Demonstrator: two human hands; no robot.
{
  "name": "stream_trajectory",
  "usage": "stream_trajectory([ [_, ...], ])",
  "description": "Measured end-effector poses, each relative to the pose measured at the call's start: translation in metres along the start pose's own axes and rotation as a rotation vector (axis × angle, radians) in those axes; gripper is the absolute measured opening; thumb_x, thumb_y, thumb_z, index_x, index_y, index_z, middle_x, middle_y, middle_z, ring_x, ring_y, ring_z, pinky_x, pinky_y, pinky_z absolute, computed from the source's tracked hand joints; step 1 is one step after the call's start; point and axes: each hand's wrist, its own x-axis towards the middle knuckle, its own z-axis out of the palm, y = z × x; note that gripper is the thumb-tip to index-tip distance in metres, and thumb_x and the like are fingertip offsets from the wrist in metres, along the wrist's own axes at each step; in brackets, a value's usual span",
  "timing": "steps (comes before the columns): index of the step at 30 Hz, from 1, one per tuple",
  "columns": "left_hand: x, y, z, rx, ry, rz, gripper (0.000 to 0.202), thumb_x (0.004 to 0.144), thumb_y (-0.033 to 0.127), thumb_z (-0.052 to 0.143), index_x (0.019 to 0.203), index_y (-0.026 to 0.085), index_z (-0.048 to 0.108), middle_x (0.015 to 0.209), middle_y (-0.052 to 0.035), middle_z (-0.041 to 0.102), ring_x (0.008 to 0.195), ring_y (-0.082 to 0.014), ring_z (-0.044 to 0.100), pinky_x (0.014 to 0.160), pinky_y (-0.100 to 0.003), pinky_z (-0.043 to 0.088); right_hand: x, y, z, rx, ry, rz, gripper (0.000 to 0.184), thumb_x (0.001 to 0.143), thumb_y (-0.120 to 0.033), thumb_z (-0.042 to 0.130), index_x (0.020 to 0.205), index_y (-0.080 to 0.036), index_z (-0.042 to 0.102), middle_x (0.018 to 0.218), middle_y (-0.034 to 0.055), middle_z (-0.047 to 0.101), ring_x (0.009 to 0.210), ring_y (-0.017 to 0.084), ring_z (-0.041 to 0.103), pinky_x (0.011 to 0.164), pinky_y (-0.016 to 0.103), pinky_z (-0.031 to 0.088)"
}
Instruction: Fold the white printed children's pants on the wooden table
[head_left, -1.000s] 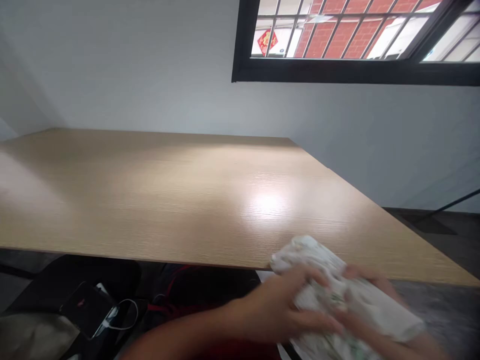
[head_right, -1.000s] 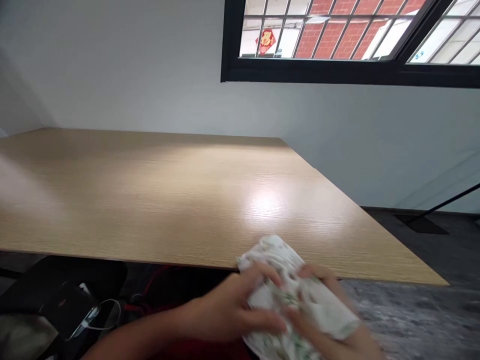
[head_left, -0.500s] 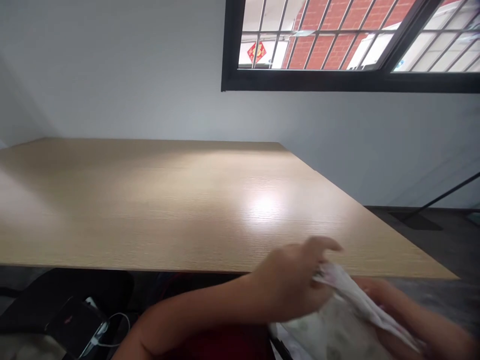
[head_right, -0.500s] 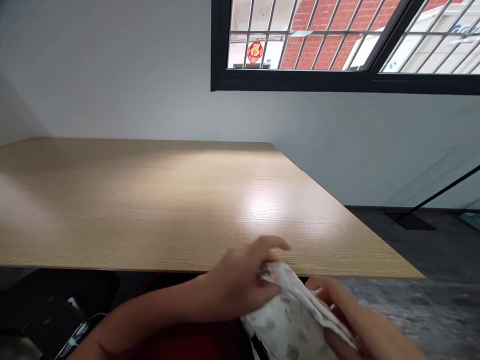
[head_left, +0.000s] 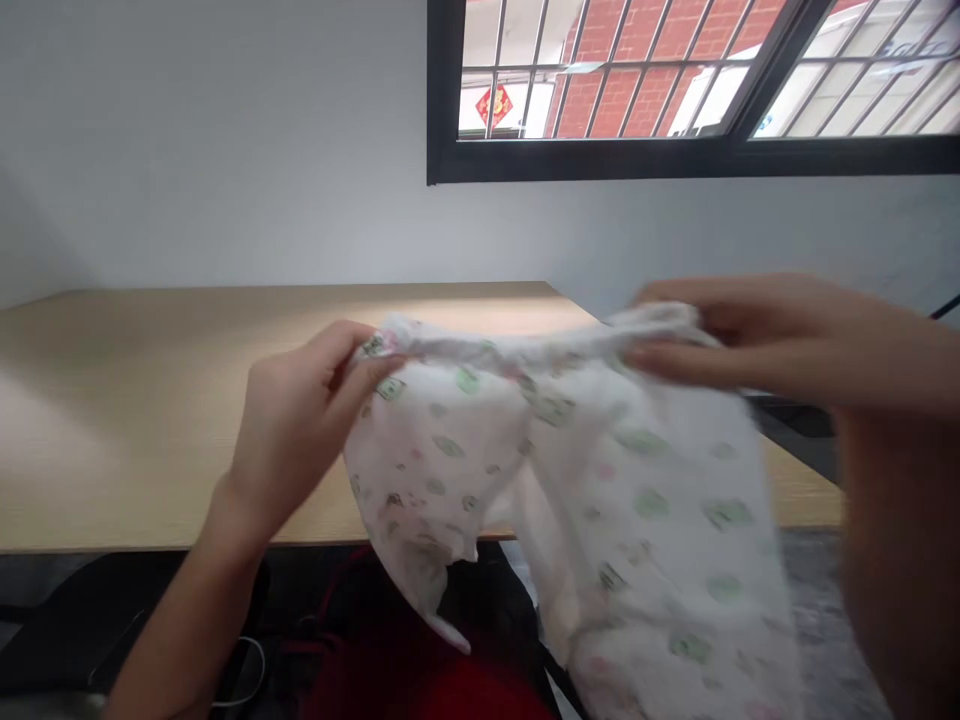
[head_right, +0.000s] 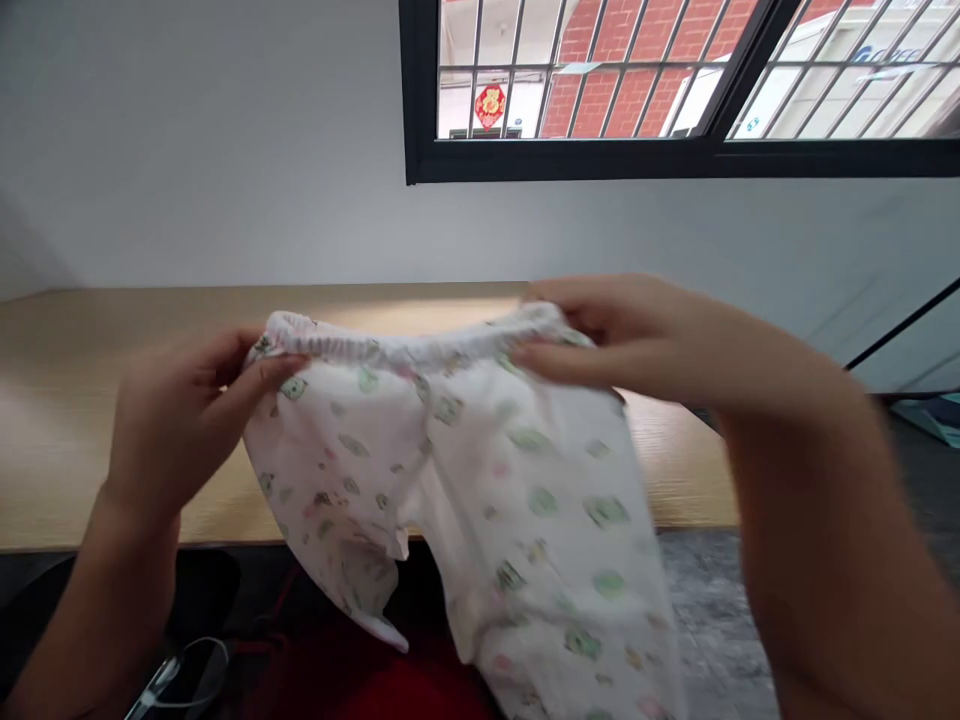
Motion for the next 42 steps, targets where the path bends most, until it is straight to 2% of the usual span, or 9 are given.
stream_trajectory([
  [4,0.022,-0.057,0.023,0.085,-0.225,-0.077,0.020,0.085,0.028,0.043,0.093,0.020,0.059,0.073,0.0015,0.061,0.062,-0.0130,0.052,0.052,-0.021,0.034,0.077,0.037,0.028,0.001,-0.221,0.107,0.026,0.086,-0.037,0.053,0.069,-0.017,0.048,0.052,-0.0050,0.039,0.038,0.003,0.033,0.036,0.017,0.028],
  [10,0.046,-0.144,0.107,0.068,-0.446,-0.205,0.016,0.084,0.017,0.043,0.085,0.015,0.059,0.086,-0.0024,0.062,0.078,-0.0158,0.056,0.067,-0.025,0.043,0.150,0.117,0.098,0.180,-0.290,0.306,0.034,0.085,-0.022,0.052,0.059,-0.016,0.033,0.050,-0.0052,0.032,0.041,0.004,0.030,0.042,0.018,0.026],
  [13,0.048,-0.168,0.134,0.100,-0.507,-0.224,0.019,0.087,0.028,0.049,0.092,0.012,0.058,0.091,-0.0045,0.060,0.081,-0.0152,0.057,0.073,-0.032,0.048,0.166,0.141,0.125,0.113,-0.252,0.364,0.035,0.086,-0.025,0.049,0.057,-0.017,0.031,0.050,-0.0050,0.030,0.042,0.005,0.028,0.042,0.020,0.024],
  [17,0.049,-0.180,0.147,0.151,-0.530,-0.228,0.027,0.087,0.034,0.050,0.103,0.013,0.055,0.101,-0.0062,0.057,0.088,-0.0167,0.057,0.078,-0.036,0.049,0.177,0.160,0.148,-0.102,-0.115,0.344,0.033,0.087,-0.032,0.045,0.059,-0.016,0.036,0.053,-0.0022,0.037,0.046,0.008,0.036,0.045,0.021,0.025],
  [22,0.042,-0.161,0.137,0.226,-0.499,-0.168,0.029,0.087,0.021,0.043,0.114,0.014,0.050,0.113,-0.0116,0.052,0.105,-0.0227,0.049,0.089,-0.039,0.040,0.177,0.165,0.166,-0.228,0.020,0.346,0.020,0.088,-0.028,0.042,0.086,-0.012,0.054,0.085,0.0113,0.058,0.075,0.020,0.054,0.059,0.026,0.038],
  [26,0.019,-0.132,0.118,0.217,-0.593,-0.014,0.030,0.082,0.020,0.044,0.110,0.022,0.055,0.120,-0.0053,0.051,0.111,-0.0235,0.045,0.097,-0.038,0.032,0.175,0.141,0.180,-0.347,0.108,0.203,0.034,0.086,-0.019,0.042,0.118,-0.010,0.048,0.123,0.0184,0.045,0.111,0.031,0.041,0.087,0.039,0.037],
  [34,-0.012,-0.141,0.087,0.162,-0.807,0.093,0.038,0.091,0.030,0.029,0.122,0.022,0.048,0.128,-0.0024,0.049,0.113,-0.0186,0.047,0.095,-0.029,0.035,0.188,0.070,0.230,-0.139,-0.335,-0.462,0.037,0.092,-0.025,0.029,0.119,-0.017,0.052,0.123,0.0075,0.051,0.111,0.022,0.045,0.094,0.037,0.036],
  [39,-0.064,-0.129,0.047,0.123,-0.909,0.074,0.043,0.093,0.036,0.026,0.135,0.029,0.031,0.144,0.0028,0.024,0.134,-0.0208,0.016,0.110,-0.041,0.011,0.203,0.080,0.253,-0.285,-0.351,-0.461,0.047,0.094,-0.038,0.028,0.136,-0.019,0.034,0.141,0.0054,0.029,0.127,0.027,0.026,0.102,0.047,0.023],
  [42,-0.100,-0.107,0.009,0.021,-1.040,0.028,0.041,0.093,0.038,0.028,0.134,0.040,0.027,0.144,0.0086,0.021,0.135,-0.0199,0.014,0.110,-0.043,0.010,0.217,0.091,0.259,-0.293,-0.309,-0.419,0.046,0.094,-0.035,0.029,0.136,-0.018,0.035,0.141,0.0059,0.028,0.129,0.026,0.023,0.104,0.045,0.021],
])
